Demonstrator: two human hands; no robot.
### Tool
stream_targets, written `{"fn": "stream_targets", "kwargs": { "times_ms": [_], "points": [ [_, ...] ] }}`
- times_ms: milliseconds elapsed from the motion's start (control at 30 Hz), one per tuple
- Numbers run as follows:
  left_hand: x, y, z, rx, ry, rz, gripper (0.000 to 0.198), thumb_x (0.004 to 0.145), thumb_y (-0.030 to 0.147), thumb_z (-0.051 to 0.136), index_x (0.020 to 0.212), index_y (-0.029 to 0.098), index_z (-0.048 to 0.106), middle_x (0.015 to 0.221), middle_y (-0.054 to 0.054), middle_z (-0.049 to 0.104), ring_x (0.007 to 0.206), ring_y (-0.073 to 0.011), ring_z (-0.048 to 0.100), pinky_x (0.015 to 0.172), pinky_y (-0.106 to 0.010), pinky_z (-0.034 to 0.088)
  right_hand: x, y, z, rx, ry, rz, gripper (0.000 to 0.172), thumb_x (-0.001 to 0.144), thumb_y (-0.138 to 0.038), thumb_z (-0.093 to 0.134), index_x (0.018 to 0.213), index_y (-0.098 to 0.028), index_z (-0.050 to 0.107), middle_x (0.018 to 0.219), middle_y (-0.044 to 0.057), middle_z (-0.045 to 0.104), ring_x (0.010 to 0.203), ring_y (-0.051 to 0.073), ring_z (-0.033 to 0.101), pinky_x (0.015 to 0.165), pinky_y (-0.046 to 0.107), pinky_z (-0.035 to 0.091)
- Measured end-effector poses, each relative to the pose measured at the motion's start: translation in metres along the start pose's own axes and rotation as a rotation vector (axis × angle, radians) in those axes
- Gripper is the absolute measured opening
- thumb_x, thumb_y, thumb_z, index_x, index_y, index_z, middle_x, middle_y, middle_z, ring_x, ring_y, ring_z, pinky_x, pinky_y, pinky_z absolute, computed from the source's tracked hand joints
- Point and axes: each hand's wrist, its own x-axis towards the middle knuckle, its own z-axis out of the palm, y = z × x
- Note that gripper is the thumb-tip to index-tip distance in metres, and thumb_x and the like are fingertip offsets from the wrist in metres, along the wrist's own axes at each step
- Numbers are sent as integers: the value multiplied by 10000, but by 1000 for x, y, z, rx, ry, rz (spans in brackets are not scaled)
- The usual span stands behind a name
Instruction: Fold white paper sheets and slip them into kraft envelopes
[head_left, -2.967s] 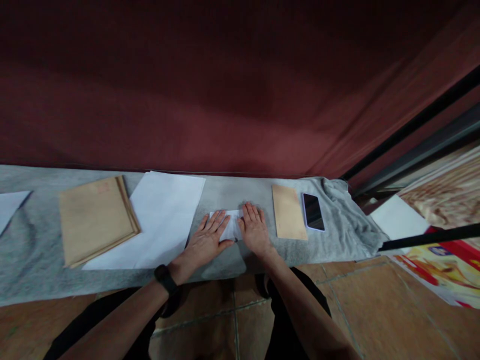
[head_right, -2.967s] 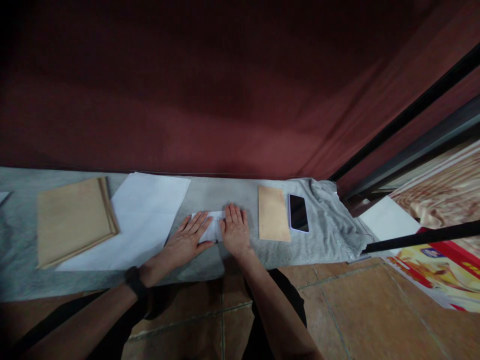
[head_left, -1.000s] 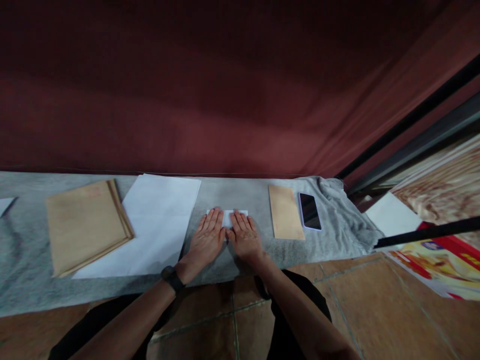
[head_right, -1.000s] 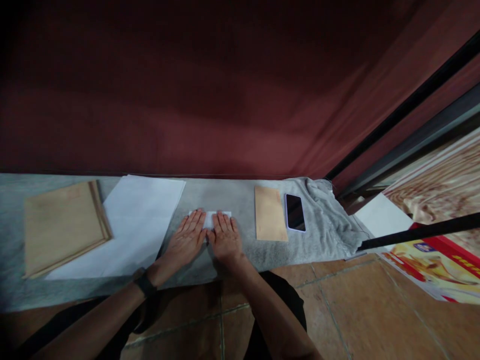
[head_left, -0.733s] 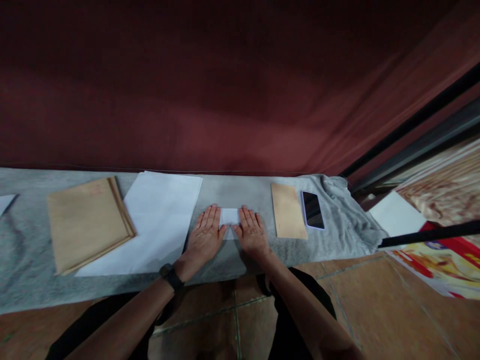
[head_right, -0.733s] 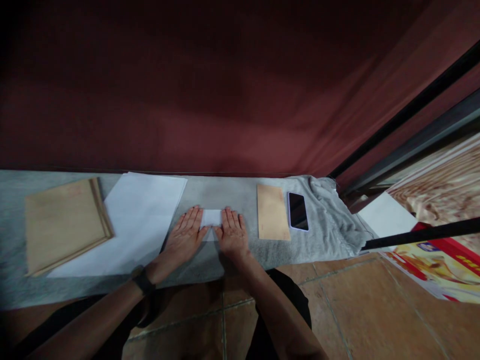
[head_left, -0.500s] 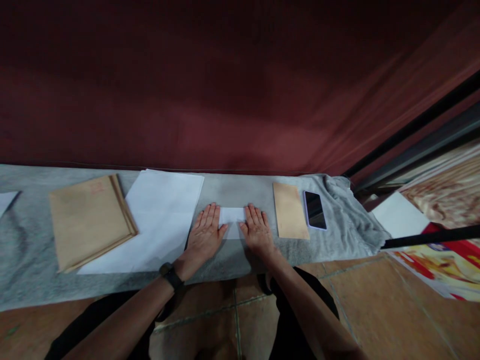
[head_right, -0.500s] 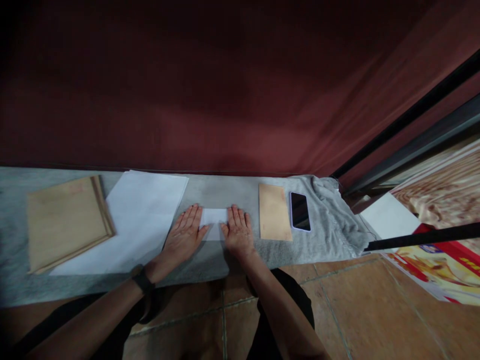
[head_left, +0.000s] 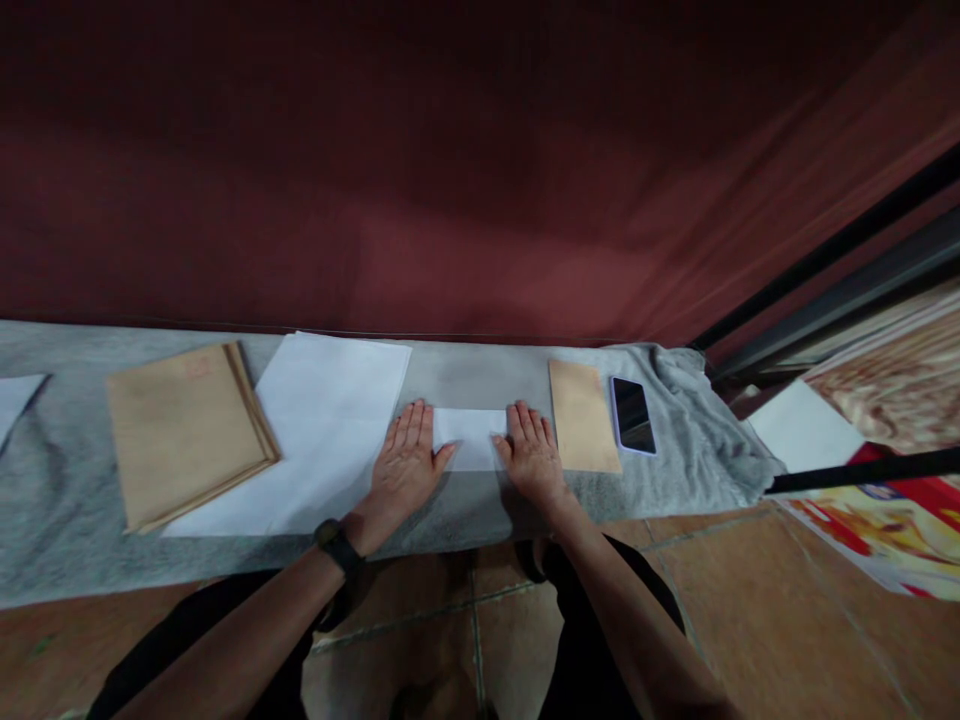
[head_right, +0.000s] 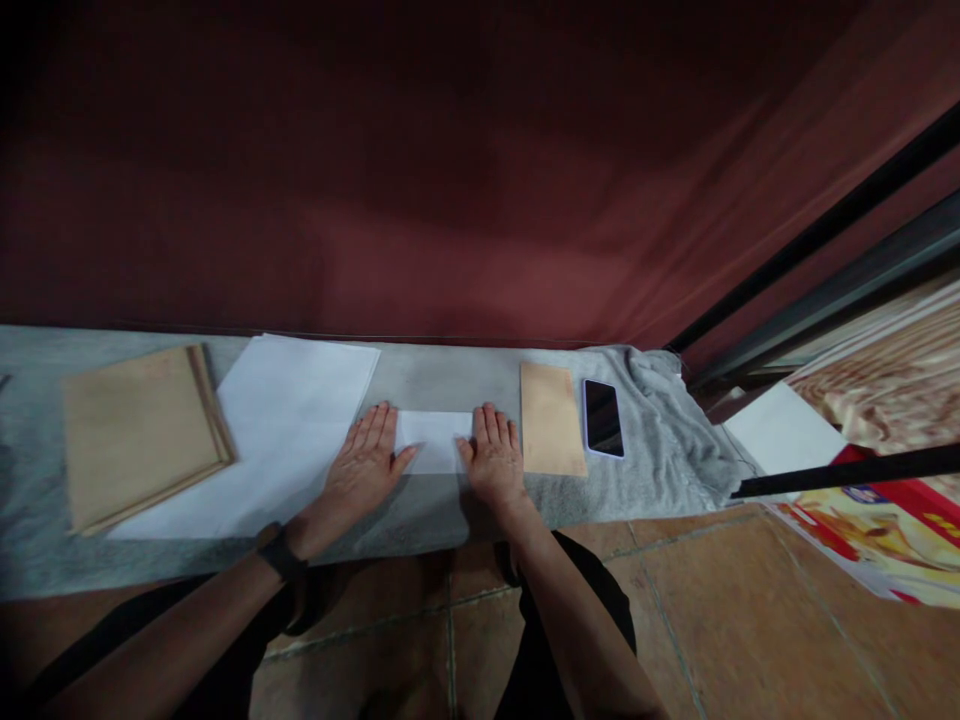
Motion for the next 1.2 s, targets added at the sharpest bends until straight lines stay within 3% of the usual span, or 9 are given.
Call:
{"fn": "stream_targets", "kwargs": {
  "times_ms": [167,333,467,633,733,867,1000,1100,1200],
  "points": [
    [1,2,-5,-14,33,46,720,1035,490,405,1578,18,366,1663,-247,341,1569,-362,300,1256,-557,315,6,-4,-18,87,-46,82,399,1029,-332,536,1365,-145,641,1382,184,653,1272,320,583,1110,461,444],
    [2,9,-11,-76,-17,278,533,1042,292,382,1532,109,482,1671,-166,373,1581,-306,288,1268,-512,319,12,-13,-28,199,-135,193,243,1018,-329,564,1152,-180,702,1086,126,732,1012,247,687,936,343,528],
    [-3,17,-10,-87,-98,380,563,1042,422,448,1502,104,509,1635,-181,433,1540,-305,379,1265,-502,326,16,-14,-29,280,-191,297,194,1000,-337,614,1089,-198,716,1059,92,753,957,214,716,869,298,532],
    [-7,26,-9,-47,-129,359,735,1016,600,454,1550,95,440,1634,-191,432,1552,-315,354,1286,-519,266,20,-9,-21,429,-169,347,119,948,-285,653,987,-204,731,1022,79,776,1004,212,723,908,298,537],
    [-7,28,-10,-35,-134,349,764,1012,613,452,1553,74,430,1639,-201,419,1557,-324,340,1289,-526,254,21,-6,-17,541,-135,363,103,920,-272,653,970,-209,719,997,64,775,973,209,729,886,306,552],
    [-8,30,-7,-39,-115,330,752,1016,592,457,1556,68,422,1634,-209,423,1556,-326,342,1288,-528,258,22,-6,-17,618,-130,422,205,905,-291,657,1091,-211,688,950,37,764,901,201,730,827,306,559],
    [-8,31,-5,-46,-98,320,737,1013,574,475,1549,71,430,1626,-216,434,1545,-329,364,1282,-524,274,24,-5,-21,575,-216,447,279,892,-327,672,1136,-193,700,952,43,764,936,216,724,809,294,537],
    [-8,32,-5,-42,-89,317,722,1014,553,479,1546,68,430,1624,-219,436,1542,-328,371,1279,-523,280,26,-3,-25,588,-334,387,180,889,-343,649,893,-189,743,776,7,723,794,186,695,708,250,492],
    [-8,33,-6,-46,-79,321,726,1012,551,479,1545,61,428,1623,-223,436,1534,-333,382,1269,-530,293,28,-3,-26,682,-372,335,257,868,-356,638,669,-202,689,611,-35,628,648,146,616,615,226,431]
  ]
}}
